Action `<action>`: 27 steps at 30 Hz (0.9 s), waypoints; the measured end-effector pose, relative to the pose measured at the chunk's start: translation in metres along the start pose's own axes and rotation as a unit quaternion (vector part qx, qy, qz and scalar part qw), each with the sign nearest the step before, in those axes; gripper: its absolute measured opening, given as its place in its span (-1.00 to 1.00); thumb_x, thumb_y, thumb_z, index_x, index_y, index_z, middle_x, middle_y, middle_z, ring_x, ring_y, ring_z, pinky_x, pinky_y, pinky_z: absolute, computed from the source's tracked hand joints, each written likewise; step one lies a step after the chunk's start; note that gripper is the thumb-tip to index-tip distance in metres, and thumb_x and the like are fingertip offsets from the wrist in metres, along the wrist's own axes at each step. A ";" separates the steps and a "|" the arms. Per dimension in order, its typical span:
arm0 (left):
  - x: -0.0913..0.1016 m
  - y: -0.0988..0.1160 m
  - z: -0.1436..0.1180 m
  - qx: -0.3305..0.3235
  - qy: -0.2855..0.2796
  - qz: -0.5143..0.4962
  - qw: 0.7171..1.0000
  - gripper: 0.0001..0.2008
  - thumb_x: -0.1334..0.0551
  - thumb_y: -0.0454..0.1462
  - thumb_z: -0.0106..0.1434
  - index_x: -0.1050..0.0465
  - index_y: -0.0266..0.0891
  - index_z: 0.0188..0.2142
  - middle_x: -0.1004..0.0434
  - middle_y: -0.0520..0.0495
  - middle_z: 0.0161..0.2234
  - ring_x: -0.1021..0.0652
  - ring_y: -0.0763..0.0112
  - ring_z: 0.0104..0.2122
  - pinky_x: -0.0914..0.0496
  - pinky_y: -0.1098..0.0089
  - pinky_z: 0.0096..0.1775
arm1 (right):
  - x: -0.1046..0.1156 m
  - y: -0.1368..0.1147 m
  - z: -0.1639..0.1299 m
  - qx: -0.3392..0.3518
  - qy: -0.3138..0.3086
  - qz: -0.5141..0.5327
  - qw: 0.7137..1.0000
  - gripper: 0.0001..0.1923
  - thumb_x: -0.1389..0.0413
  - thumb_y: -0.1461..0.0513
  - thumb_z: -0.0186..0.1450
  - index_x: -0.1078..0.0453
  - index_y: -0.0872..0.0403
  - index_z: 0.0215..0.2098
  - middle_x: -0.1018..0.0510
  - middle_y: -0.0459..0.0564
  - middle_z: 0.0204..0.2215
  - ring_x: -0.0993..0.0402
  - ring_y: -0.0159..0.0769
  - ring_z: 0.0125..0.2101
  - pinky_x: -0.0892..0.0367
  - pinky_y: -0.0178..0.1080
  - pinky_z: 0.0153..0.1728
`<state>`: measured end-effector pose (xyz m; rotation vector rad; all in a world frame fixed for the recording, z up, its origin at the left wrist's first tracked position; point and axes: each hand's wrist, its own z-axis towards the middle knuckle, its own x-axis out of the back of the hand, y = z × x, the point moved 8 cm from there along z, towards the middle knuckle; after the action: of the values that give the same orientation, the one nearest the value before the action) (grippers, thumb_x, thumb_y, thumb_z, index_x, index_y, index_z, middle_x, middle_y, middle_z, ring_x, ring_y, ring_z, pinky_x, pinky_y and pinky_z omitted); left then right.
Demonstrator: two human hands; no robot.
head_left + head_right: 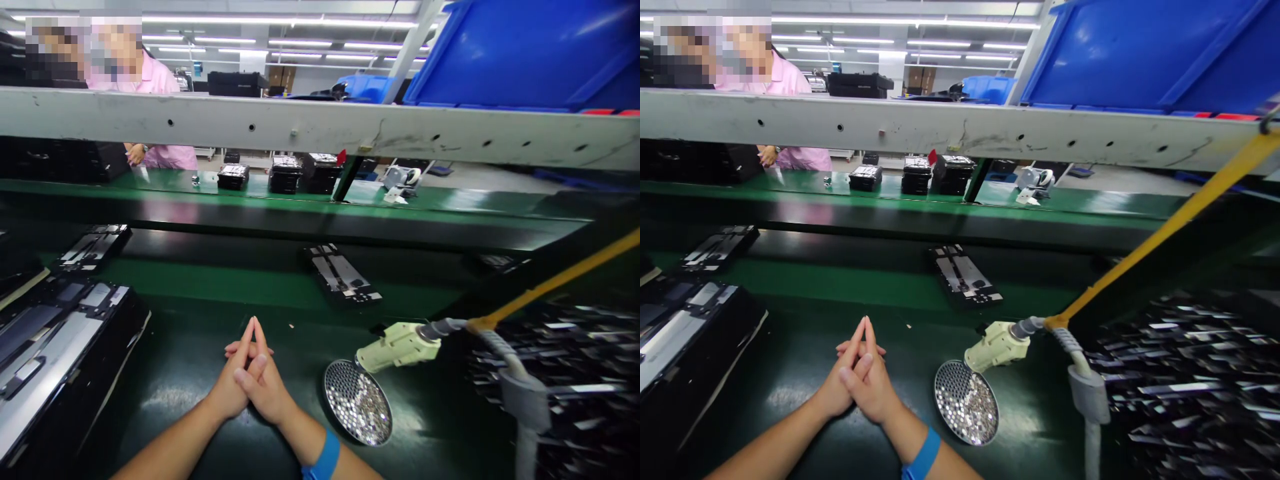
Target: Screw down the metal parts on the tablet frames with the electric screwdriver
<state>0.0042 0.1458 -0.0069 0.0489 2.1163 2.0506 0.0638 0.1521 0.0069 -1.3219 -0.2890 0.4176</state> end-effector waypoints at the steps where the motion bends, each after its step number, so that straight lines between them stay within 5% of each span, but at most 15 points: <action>1: 0.000 0.000 0.000 0.001 -0.001 -0.003 1.000 -0.07 -0.18 0.19 0.37 0.19 -0.10 0.52 -0.49 -0.28 0.04 -0.55 0.08 0.03 -0.50 0.05 0.03 | 0.000 0.000 0.000 0.000 0.000 0.001 1.000 0.06 -0.19 -0.10 0.32 0.35 -0.05 0.52 -0.59 0.16 0.04 -0.57 -0.01 0.03 -0.44 0.19 0.09; 27: 0.000 0.001 0.001 -0.003 -0.004 -0.002 1.000 -0.08 -0.16 0.18 0.39 0.21 -0.11 0.52 -0.49 -0.28 0.04 -0.55 0.09 0.02 -0.47 0.02 0.08 | 0.001 -0.003 0.002 -0.007 0.004 -0.010 1.000 0.09 -0.19 -0.13 0.31 0.36 -0.04 0.52 -0.59 0.15 0.02 -0.58 -0.01 0.02 -0.45 0.19 0.09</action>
<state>0.0045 0.1465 -0.0062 0.0521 2.1039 2.0500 0.0639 0.1533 0.0098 -1.3326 -0.2977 0.3945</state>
